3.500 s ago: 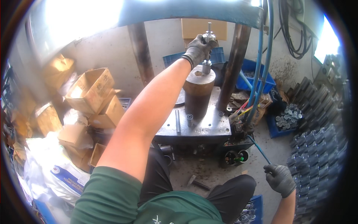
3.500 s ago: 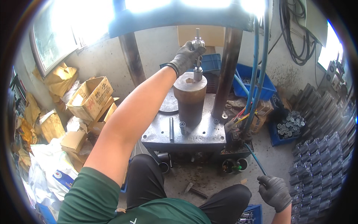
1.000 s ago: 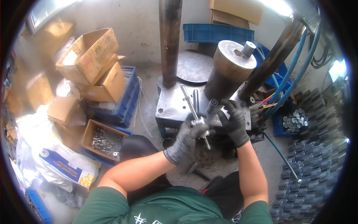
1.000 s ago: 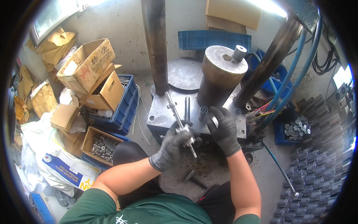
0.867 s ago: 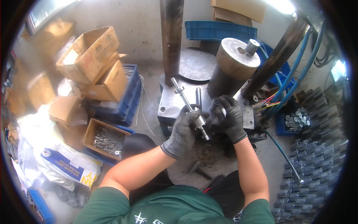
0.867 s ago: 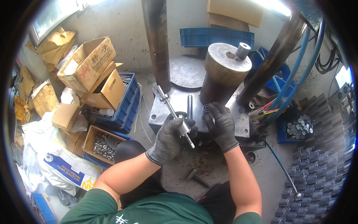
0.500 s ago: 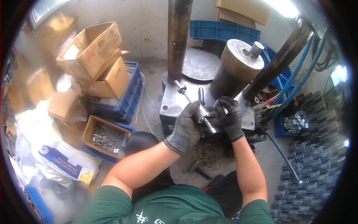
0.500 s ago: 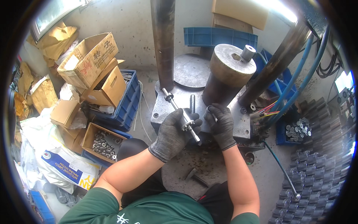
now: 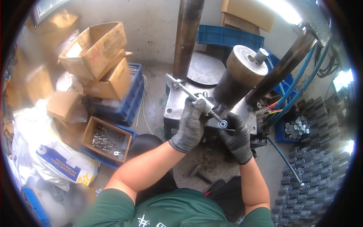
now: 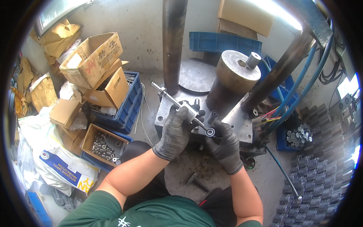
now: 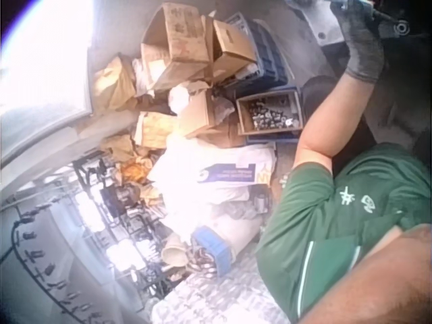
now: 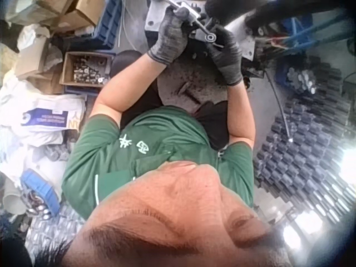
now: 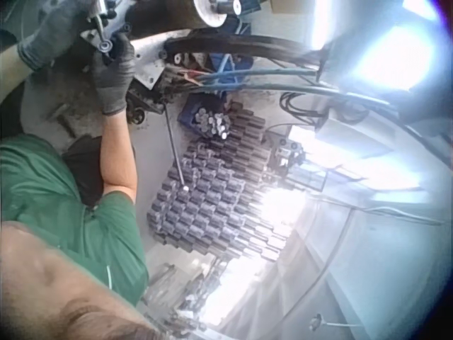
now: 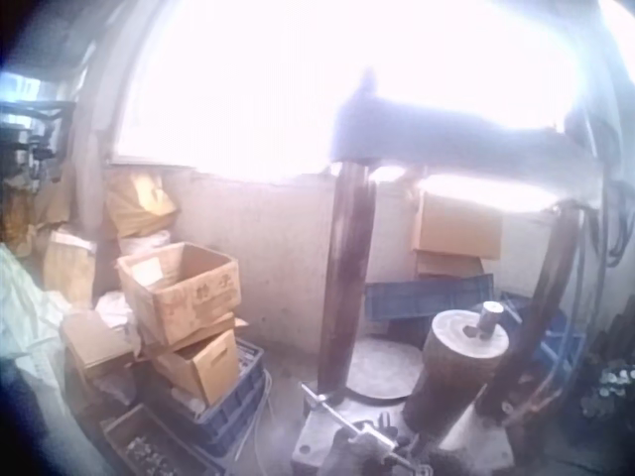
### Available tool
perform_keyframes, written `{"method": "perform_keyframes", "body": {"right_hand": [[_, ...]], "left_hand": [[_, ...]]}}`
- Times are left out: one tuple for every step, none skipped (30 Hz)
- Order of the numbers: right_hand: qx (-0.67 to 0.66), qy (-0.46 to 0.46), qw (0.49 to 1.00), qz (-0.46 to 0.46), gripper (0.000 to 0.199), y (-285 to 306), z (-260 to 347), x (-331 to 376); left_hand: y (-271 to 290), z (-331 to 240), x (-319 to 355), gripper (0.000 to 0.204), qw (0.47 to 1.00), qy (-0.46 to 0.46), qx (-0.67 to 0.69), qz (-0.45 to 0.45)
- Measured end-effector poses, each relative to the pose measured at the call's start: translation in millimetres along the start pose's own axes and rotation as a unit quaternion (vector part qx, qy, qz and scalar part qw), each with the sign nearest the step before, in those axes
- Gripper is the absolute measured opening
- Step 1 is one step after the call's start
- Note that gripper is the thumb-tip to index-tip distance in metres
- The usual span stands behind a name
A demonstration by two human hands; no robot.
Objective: Assembling a metal shaft with bearings and mechanical components using a press machine.
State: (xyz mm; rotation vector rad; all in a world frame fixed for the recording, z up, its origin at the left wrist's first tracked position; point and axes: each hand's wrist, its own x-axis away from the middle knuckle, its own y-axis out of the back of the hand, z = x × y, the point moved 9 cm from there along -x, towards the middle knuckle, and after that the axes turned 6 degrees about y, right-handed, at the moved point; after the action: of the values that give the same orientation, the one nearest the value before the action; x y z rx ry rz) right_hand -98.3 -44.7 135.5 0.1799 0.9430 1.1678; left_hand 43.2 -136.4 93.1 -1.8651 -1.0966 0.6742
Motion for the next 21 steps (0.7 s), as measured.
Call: {"method": "perform_keyframes", "body": {"right_hand": [[-0.014,-0.011,1.0,0.007,0.04,-1.5,1.2,1.6],[-0.028,-0.022,0.999,0.015,0.041,-2.9,2.9,3.2],[-0.027,-0.024,0.999,0.014,0.041,-2.4,7.3,2.1],[-0.04,-0.027,0.999,0.02,0.04,-3.0,12.6,0.5],[-0.053,-0.031,0.998,0.026,0.04,-3.7,14.3,0.7],[-0.052,-0.032,0.998,0.024,0.04,-2.8,10.4,2.5],[-0.058,-0.024,0.998,0.019,0.038,-2.4,5.1,4.8],[-0.064,-0.017,0.998,0.014,0.037,-1.5,1.8,6.9],[-0.063,-0.017,0.998,0.012,0.037,-0.8,1.0,8.0],[-0.075,-0.02,0.997,0.014,0.037,-1.0,0.1,9.4],[-0.086,-0.023,0.996,0.017,0.037,-0.8,-0.5,10.7],[-0.087,-0.024,0.996,0.015,0.037,0.1,0.9,10.6],[-0.124,-0.033,0.992,0.015,0.035,0.1,3.7,9.7],[-0.161,-0.042,0.986,0.015,0.033,0.7,5.4,9.1],[-0.162,-0.042,0.986,0.013,0.033,3.3,5.6,8.4],[-0.166,-0.054,0.984,0.018,0.03,4.4,3.5,8.3],[-0.171,-0.067,0.983,0.022,0.027,5.5,2.1,8.2],[-0.171,-0.067,0.983,0.021,0.027,8.6,5.0,7.2],[-0.17,-0.08,0.982,0.028,0.026,10.5,7.2,6.7],[-0.168,-0.093,0.981,0.035,0.024,10.7,6.8,6.5],[-0.167,-0.094,0.981,0.033,0.024,14.0,4.6,6.5]], "left_hand": [[-4.0,-2.8,1.6,0.044,0.999,-0.017,-0.045,0.009],[-8.3,-5.0,4.0,0.047,0.995,-0.035,-0.091,0.017],[-10.3,-3.3,6.3,0.05,0.994,-0.025,-0.103,0.029],[-8.2,0.0,6.1,0.05,0.994,-0.023,-0.103,0.029],[-7.4,1.1,5.7,0.051,0.986,-0.044,-0.154,0.035],[-10.2,1.5,5.8,0.051,0.976,-0.065,-0.203,0.043],[-10.7,4.6,5.7,0.051,0.976,-0.063,-0.204,0.045],[-13.5,6.4,6.2,0.053,0.975,-0.069,-0.205,0.056],[-17.2,6.1,7.3,0.054,0.973,-0.076,-0.206,0.068],[-19.2,6.0,8.5,0.054,0.973,-0.075,-0.206,0.07],[-21.2,5.0,10.3,0.057,0.973,-0.072,-0.206,0.07],[-23.1,4.0,12.0,0.059,0.973,-0.071,-0.207,0.068],[-25.1,4.2,13.7,0.059,0.973,-0.069,-0.209,0.069],[-28.1,2.9,16.1,0.061,0.973,-0.079,-0.206,0.074],[-30.8,1.3,17.9,0.064,0.972,-0.089,-0.204,0.08],[-31.3,0.5,18.7,0.064,0.972,-0.088,-0.205,0.081],[-34.2,-0.2,20.1,0.062,0.966,-0.088,-0.224,0.097],[-37.1,0.3,21.3,0.061,0.96,-0.088,-0.243,0.111],[-38.3,1.1,21.6,0.061,0.959,-0.087,-0.244,0.112],[-40.1,1.6,22.2,0.061,0.962,-0.086,-0.232,0.119],[-42.2,2.8,23.1,0.061,0.964,-0.084,-0.22,0.126]]}}
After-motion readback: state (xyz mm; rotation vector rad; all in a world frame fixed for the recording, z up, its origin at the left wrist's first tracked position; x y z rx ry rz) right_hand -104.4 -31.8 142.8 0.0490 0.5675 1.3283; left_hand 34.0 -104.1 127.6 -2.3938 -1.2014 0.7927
